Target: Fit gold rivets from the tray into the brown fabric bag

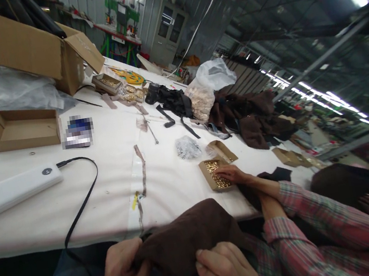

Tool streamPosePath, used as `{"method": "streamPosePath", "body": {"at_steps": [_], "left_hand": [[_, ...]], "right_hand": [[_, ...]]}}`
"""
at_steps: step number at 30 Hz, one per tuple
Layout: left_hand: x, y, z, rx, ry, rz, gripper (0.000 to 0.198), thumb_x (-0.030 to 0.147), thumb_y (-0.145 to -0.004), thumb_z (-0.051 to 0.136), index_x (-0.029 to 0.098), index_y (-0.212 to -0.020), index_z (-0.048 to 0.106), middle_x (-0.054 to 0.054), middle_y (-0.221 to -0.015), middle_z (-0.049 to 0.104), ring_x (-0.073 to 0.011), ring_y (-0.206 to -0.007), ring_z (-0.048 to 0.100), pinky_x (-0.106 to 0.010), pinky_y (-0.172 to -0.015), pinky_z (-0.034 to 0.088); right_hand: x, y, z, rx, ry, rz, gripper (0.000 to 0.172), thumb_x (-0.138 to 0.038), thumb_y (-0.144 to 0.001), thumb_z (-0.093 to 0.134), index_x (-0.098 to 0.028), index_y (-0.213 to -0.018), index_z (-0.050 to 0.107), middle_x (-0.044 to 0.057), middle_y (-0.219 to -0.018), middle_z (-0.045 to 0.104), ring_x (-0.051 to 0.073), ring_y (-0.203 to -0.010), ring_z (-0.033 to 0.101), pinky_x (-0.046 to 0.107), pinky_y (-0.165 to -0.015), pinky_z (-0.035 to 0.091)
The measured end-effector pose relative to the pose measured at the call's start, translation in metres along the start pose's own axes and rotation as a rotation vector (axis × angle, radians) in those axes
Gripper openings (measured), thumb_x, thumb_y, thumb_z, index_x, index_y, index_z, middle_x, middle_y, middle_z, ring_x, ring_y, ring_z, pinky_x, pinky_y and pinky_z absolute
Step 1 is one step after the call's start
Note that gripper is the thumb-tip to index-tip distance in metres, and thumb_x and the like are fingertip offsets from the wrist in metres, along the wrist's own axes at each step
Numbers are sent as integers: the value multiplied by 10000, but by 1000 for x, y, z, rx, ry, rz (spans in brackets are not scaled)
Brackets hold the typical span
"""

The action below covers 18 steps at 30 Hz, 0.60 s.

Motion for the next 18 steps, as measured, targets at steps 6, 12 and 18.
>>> {"method": "streamPosePath", "body": {"at_steps": [6,12,18], "left_hand": [[3,4,5,-83,108,-55,273,183,-1097,598,218,-828,568,50,-654,571,-117,-508,593,-259,-526,422],[-5,13,8,-80,50,-26,323,169,-1081,620,217,-781,512,50,-632,496,-109,-497,523,-285,-521,362],[-14,26,6,-100,2,84,354,72,-1025,606,229,-764,425,40,-644,421,-128,-522,452,-329,-538,300]], "right_hand": [[0,-7,-1,-7,12,-8,265,67,-991,667,-129,-814,645,58,-835,764,132,-702,665,296,-643,517],[2,0,-5,-17,35,-22,278,48,-1015,639,-166,-839,636,19,-846,763,119,-703,685,294,-692,573],[14,10,-13,-62,93,-108,225,-21,-992,652,-208,-866,643,-10,-884,749,97,-647,638,267,-645,585]]}}
Point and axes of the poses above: each hand's wrist, its own y-axis away from the middle knuckle, its own z-axis out of the palm, x = y × z, the point moved 2 cm from there along -y, towards the middle knuckle
